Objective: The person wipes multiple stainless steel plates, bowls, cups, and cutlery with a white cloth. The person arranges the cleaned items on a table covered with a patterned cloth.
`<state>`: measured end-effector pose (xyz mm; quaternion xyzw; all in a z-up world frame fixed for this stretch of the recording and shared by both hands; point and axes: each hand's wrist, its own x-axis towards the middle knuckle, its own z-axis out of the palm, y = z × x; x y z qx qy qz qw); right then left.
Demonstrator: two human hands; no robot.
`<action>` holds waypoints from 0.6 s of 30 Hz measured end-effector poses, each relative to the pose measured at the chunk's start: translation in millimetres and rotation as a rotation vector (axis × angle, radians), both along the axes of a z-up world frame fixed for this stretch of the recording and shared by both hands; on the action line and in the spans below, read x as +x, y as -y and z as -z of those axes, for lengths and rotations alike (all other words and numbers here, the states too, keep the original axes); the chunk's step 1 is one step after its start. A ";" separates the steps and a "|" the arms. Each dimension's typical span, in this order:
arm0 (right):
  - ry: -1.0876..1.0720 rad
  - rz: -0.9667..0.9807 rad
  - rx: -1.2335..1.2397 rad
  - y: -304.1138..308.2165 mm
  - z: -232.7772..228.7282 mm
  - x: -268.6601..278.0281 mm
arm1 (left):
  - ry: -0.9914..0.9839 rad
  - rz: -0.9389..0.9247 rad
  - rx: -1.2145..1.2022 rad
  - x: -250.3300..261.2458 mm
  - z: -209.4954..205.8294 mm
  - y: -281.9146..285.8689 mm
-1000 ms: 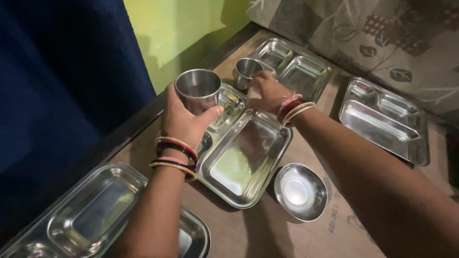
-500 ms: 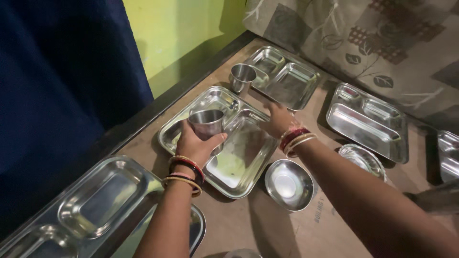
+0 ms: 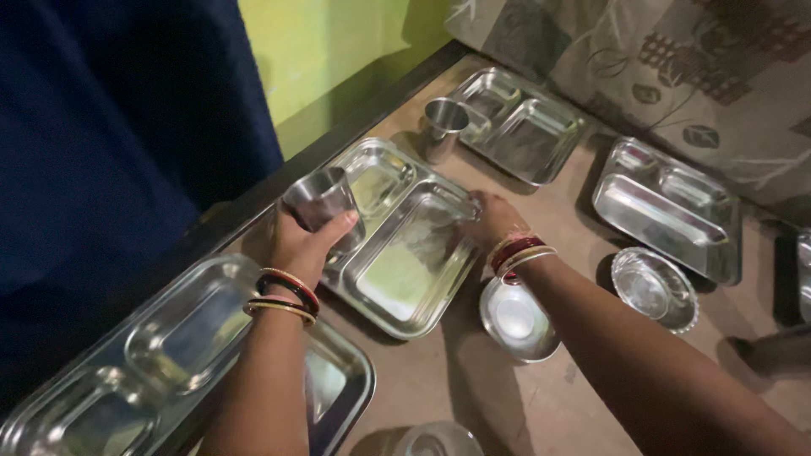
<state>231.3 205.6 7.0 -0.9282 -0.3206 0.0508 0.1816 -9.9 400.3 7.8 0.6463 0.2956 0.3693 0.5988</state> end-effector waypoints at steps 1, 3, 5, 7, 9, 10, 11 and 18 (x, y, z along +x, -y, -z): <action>0.012 0.013 0.002 -2.6 -7.1 -10.0 | 0.059 0.012 -0.045 -7.1 -0.8 -0.4; 0.147 -0.113 0.006 -2.6 -24.9 -34.4 | 0.178 0.033 -0.135 -23.7 -3.3 -1.0; 0.199 -0.327 0.079 -6.3 -40.2 -67.3 | 0.178 -0.061 -0.115 -44.6 -8.2 -4.2; 0.170 -0.621 0.234 -9.6 -52.7 -108.8 | 0.179 -0.145 -0.079 -68.4 -14.7 -5.4; -0.016 -0.828 0.109 -19.6 -60.9 -156.8 | 0.183 -0.212 -0.033 -89.5 -20.7 -6.4; -0.099 -0.848 -0.042 -24.8 -60.2 -186.7 | 0.216 -0.236 -0.036 -100.9 -23.7 -8.4; -0.177 -0.865 -0.197 -27.1 -58.1 -217.5 | 0.253 -0.257 -0.041 -110.0 -27.3 -9.0; -0.196 -0.884 -0.574 -27.1 -40.7 -366.2 | 0.343 -0.317 -0.082 -178.9 -55.8 -10.5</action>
